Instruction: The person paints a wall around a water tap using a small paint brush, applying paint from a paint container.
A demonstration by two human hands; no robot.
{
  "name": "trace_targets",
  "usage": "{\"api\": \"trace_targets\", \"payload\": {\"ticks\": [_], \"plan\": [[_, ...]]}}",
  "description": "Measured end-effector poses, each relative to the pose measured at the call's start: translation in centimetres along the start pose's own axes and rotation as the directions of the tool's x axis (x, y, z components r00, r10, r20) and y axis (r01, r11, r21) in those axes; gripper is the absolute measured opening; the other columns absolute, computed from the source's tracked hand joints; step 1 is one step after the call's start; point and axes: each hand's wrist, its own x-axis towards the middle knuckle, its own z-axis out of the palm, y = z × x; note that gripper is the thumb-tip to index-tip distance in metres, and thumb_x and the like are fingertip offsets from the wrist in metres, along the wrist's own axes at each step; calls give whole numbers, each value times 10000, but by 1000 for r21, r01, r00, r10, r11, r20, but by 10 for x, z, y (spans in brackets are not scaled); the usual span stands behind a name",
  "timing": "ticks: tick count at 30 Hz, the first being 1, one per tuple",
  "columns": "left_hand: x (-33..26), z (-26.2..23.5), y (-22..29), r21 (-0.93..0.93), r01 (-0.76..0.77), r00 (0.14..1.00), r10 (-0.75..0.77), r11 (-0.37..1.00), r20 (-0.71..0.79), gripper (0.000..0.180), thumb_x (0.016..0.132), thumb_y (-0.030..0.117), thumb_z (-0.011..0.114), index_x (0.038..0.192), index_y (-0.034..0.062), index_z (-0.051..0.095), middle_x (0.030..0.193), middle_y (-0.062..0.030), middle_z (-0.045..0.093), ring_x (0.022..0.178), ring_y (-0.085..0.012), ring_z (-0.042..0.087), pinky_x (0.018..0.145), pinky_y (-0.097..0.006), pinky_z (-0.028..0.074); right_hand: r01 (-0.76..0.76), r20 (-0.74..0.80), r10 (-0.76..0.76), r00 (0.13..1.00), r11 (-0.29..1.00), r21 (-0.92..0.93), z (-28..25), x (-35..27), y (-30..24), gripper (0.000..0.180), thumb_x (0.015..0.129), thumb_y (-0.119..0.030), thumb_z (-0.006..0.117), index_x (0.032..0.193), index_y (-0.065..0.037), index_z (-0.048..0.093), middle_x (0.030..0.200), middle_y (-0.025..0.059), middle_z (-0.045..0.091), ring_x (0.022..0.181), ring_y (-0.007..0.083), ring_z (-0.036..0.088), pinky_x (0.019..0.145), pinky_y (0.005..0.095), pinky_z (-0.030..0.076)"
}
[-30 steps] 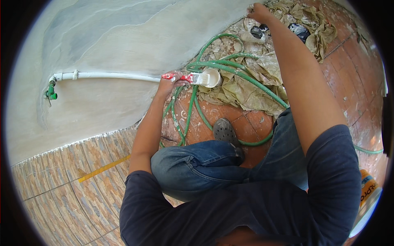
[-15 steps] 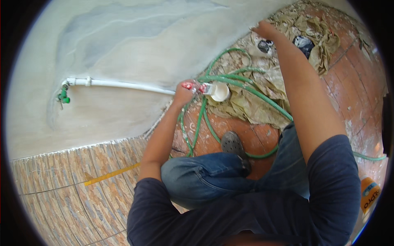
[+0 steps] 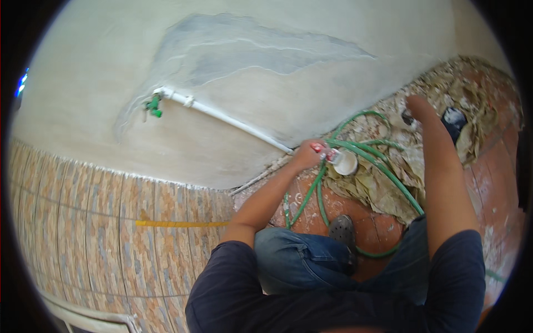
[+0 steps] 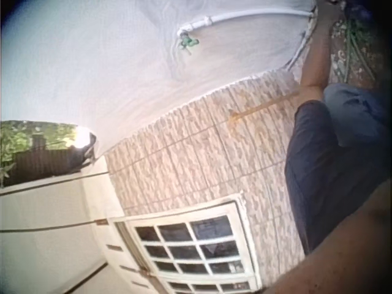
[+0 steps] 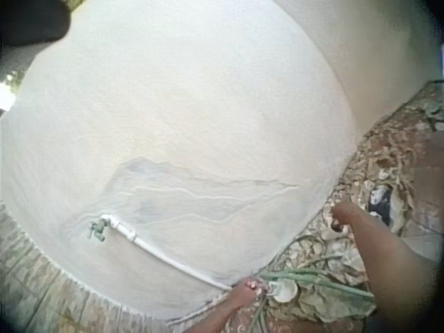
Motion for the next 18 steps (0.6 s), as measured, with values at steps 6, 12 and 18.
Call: {"api": "trace_targets", "payload": {"ticks": [6, 12, 18], "plan": [[-4, -5, 18, 128, -48, 998, 54, 991, -41, 156, 731, 183, 621, 779, 36, 636, 712, -132, 629, 668, -230, 607, 656, -327, 477, 17, -14, -17, 1000, 1000, 6, 1, 2, 1, 158, 740, -107, 584, 862, -8, 599, 917, 214, 594, 887, 375, 566, 760, 440, 451], [-8, 1, 24, 139, -7, 999, 2, 990, 33, 188, 720, 216, 624, 774, 35, 627, 741, -138, 628, 707, -273, 605, 699, -341, 477, -3, 16, 4, 1000, 998, -61, -18, -8, -17, 254, 758, -217, 611, 868, 11, 595, 923, 216, 607, 913, 374, 571, 798, 441, 454], [-5, -2, 17, 186, -54, 996, 67, 981, -63, 181, 739, 203, 643, 788, 29, 634, 712, -102, 632, 657, -173, 586, 668, -299, 471, -50, 67, 54, 996, 997, -52, -29, -13, -24, 311, 787, -270, 582, 903, 18, 613, 959, 224, 605, 926, 370, 572, 815, 442, 452]]}}
